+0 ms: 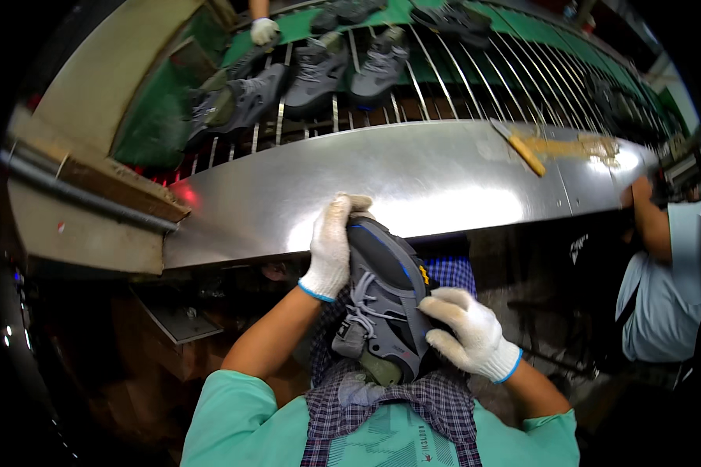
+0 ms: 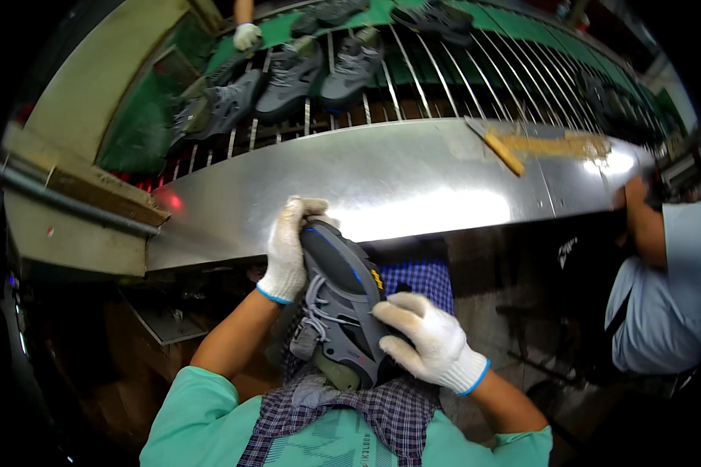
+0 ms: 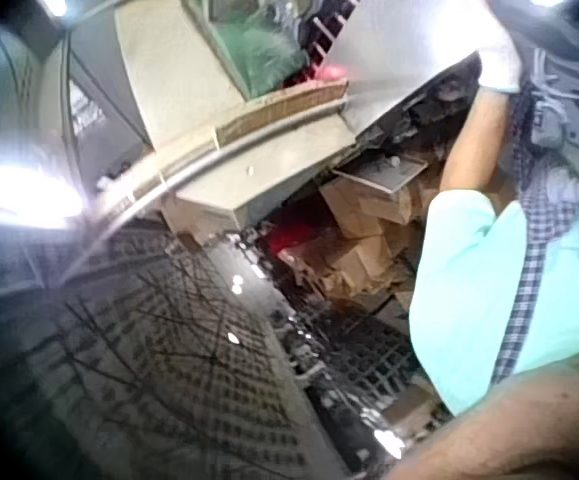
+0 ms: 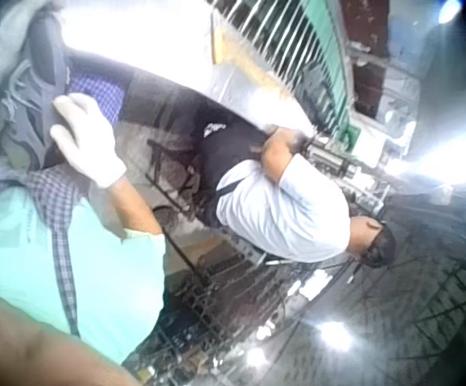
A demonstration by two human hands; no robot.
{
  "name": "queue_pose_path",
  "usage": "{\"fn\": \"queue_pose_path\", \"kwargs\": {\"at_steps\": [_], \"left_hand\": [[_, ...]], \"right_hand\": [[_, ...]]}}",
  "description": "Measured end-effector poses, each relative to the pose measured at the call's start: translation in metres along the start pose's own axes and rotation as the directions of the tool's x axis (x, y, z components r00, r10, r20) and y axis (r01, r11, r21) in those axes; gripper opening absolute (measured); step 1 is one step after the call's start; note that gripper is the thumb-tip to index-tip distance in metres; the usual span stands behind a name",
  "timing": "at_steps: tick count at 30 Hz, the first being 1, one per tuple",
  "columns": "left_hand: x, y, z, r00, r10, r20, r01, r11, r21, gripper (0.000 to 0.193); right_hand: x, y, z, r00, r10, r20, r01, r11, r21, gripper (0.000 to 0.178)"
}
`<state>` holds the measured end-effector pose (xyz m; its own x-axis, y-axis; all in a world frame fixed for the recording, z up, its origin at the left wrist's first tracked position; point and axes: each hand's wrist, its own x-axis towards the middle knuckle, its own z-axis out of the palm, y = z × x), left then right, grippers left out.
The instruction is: The person assembles shoes at a workstation, picking up individual shoe uppers and soles from a conveyor belt, aligning the components, and pressing them together by hand to bond them.
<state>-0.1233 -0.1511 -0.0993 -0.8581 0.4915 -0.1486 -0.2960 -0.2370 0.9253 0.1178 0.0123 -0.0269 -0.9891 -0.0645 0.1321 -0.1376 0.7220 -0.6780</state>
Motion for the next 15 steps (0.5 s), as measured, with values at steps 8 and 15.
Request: {"fn": "queue_pose_path", "kwargs": {"at_steps": [8, 15], "left_hand": [[-0.039, 0.079, 0.091, 0.987, 0.05, 0.154, -0.036, 0.995, -0.093, 0.047], [-0.029, 0.033, 0.072, 0.894, -0.12, 0.432, 0.267, 0.917, -0.298, 0.051]], "right_hand": [[0.071, -0.003, -0.06, 0.979, 0.107, -0.176, -0.076, 0.982, 0.175, 0.083], [0.066, -0.035, -0.077, 0.962, 0.153, -0.224, -0.203, 0.954, -0.219, 0.081]]}}
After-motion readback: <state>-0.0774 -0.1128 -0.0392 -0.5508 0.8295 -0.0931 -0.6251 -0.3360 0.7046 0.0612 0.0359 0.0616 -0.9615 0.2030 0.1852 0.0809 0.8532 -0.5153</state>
